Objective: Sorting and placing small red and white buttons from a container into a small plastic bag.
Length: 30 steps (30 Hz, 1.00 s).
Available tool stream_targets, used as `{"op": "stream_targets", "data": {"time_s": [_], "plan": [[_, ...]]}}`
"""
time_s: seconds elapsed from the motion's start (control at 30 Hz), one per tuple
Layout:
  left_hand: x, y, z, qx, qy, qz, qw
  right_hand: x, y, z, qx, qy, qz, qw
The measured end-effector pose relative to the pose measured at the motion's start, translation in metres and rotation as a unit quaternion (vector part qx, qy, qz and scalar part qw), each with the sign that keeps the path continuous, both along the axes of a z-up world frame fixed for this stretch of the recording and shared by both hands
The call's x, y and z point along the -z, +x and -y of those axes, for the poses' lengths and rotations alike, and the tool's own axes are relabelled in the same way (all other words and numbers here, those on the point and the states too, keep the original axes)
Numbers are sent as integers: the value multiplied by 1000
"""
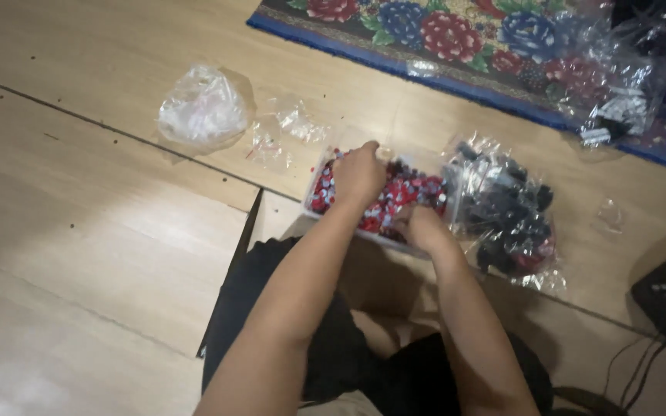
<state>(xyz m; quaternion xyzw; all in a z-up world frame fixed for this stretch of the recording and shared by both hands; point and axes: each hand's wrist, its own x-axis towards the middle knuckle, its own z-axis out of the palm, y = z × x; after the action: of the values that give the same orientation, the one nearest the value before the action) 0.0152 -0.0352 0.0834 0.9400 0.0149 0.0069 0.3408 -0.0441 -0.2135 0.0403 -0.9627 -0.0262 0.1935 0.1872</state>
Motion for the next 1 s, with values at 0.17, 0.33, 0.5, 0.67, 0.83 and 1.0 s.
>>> {"op": "stream_targets", "data": {"time_s": [0.17, 0.33, 0.5, 0.67, 0.83, 1.0], "plan": [[10, -10, -13, -16, -108, 102, 989, -24, 32, 26, 39, 47, 59, 996], [41, 2, -31, -26, -200, 177, 963, -11, 77, -9, -7, 38, 69, 997], [25, 16, -50, -21, -265, 164, 950, -59, 55, -76, -239, -95, 55, 965], [51, 33, -56, -12, -264, 124, 956, -12, 45, 9, -312, -35, 157, 936], [56, 38, -51, 7, -267, 95, 959, 7, 69, 18, -201, -239, 137, 940], [59, 36, -54, 21, -252, 87, 963, 7, 103, -31, -70, -52, 67, 994]]}}
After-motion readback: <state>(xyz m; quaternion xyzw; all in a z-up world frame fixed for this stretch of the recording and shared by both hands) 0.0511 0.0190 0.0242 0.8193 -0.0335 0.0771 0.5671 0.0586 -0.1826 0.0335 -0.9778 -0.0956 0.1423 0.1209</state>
